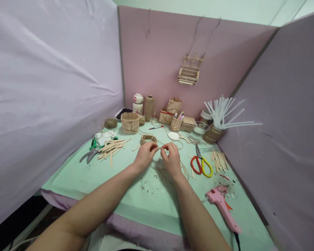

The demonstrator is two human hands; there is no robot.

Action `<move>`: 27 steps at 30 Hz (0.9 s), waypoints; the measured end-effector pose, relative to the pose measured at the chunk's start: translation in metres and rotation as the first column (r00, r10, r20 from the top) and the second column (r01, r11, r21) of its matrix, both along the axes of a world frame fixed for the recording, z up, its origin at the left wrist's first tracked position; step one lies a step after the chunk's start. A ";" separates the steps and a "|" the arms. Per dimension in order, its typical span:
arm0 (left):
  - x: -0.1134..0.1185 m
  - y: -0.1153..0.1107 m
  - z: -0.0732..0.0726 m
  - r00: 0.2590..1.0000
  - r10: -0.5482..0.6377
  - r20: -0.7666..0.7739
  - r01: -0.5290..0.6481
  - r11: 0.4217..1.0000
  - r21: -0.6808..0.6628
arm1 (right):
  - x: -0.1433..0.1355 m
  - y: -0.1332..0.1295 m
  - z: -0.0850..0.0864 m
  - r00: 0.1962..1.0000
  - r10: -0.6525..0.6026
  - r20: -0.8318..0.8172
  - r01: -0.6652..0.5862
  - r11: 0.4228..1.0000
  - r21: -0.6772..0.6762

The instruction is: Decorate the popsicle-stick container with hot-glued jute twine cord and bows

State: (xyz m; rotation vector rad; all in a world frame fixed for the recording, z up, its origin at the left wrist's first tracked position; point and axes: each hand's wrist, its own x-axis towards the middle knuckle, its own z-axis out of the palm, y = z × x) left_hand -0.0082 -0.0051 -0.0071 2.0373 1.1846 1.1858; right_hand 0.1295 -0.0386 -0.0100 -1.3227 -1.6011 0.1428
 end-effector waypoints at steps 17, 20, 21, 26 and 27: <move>-0.001 0.009 -0.007 0.996 -0.053 0.070 0.071 0.955 -0.289 | -0.004 0.001 -0.001 0.948 0.044 -0.317 -0.108 0.977 -0.186; -0.001 0.010 -0.007 0.985 -0.089 0.145 0.127 0.951 -0.282 | -0.002 0.003 -0.001 0.900 0.036 -0.434 -0.160 0.954 -0.252; -0.001 0.010 -0.008 0.982 -0.095 0.161 0.138 0.950 -0.280 | -0.002 0.004 -0.001 0.885 0.028 -0.466 -0.174 0.946 -0.273; -0.001 0.012 -0.010 0.977 -0.090 0.195 0.148 0.941 -0.305 | -0.001 0.005 0.000 0.860 -0.003 -0.510 -0.188 0.928 -0.321; -0.001 0.013 -0.010 0.976 -0.086 0.199 0.147 0.938 -0.314 | -0.001 0.005 0.001 0.859 -0.008 -0.512 -0.186 0.927 -0.326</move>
